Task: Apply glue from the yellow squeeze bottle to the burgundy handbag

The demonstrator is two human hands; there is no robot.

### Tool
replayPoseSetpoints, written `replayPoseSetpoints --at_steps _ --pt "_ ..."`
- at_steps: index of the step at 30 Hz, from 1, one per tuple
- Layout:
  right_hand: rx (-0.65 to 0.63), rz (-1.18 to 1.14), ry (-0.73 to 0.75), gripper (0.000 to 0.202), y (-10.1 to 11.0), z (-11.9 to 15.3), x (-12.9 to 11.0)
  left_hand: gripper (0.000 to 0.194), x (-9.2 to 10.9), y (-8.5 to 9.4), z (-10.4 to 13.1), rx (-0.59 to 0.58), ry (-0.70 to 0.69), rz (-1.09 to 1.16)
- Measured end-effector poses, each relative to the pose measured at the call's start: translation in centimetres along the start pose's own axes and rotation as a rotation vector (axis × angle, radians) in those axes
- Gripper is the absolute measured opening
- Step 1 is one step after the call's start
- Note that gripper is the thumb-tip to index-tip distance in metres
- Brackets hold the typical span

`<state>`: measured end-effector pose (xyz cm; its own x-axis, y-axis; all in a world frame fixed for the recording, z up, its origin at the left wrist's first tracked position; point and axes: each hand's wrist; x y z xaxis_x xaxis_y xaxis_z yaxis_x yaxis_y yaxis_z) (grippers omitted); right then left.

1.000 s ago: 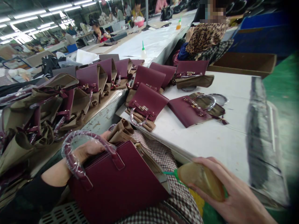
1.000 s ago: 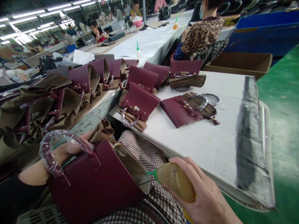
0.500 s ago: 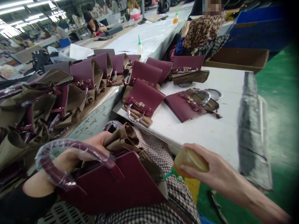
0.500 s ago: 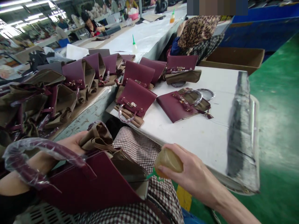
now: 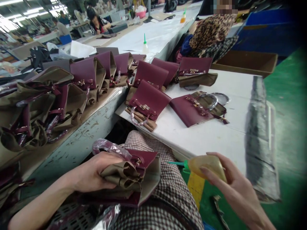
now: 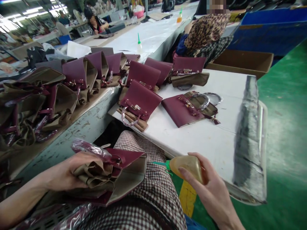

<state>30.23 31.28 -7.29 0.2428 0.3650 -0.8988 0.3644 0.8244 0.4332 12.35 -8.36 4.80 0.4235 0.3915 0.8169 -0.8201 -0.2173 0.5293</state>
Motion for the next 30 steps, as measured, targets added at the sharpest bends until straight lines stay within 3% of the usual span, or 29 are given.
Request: replayPoseSetpoints --at_steps 6,14,22,30 --pt "-0.012 0.024 0.070 0.057 -3.3 -1.4 -0.5 0.010 0.3 -1.4 1.0 0.030 -0.045 0.005" --pt "-0.095 0.024 0.224 0.052 -5.2 -3.4 -0.6 0.021 0.7 -1.5 1.1 0.021 -0.047 0.022" --pt "-0.241 -0.022 0.051 0.053 -4.7 -3.7 -0.2 0.013 0.6 -1.9 0.9 -0.015 -0.086 -0.020" --pt "-0.344 -0.091 -0.074 0.055 -4.1 -2.0 0.3 0.017 0.8 -2.1 1.1 -0.023 -0.073 -0.018"
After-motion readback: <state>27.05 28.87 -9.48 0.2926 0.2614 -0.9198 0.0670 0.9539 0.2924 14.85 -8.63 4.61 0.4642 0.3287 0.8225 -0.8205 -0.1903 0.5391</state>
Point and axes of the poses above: each hand's wrist, its own z-axis away from the middle knuckle, its own y-axis out of the back of the hand, x = y × z, and after that the axes turned 7 degrees about -z, right-handed
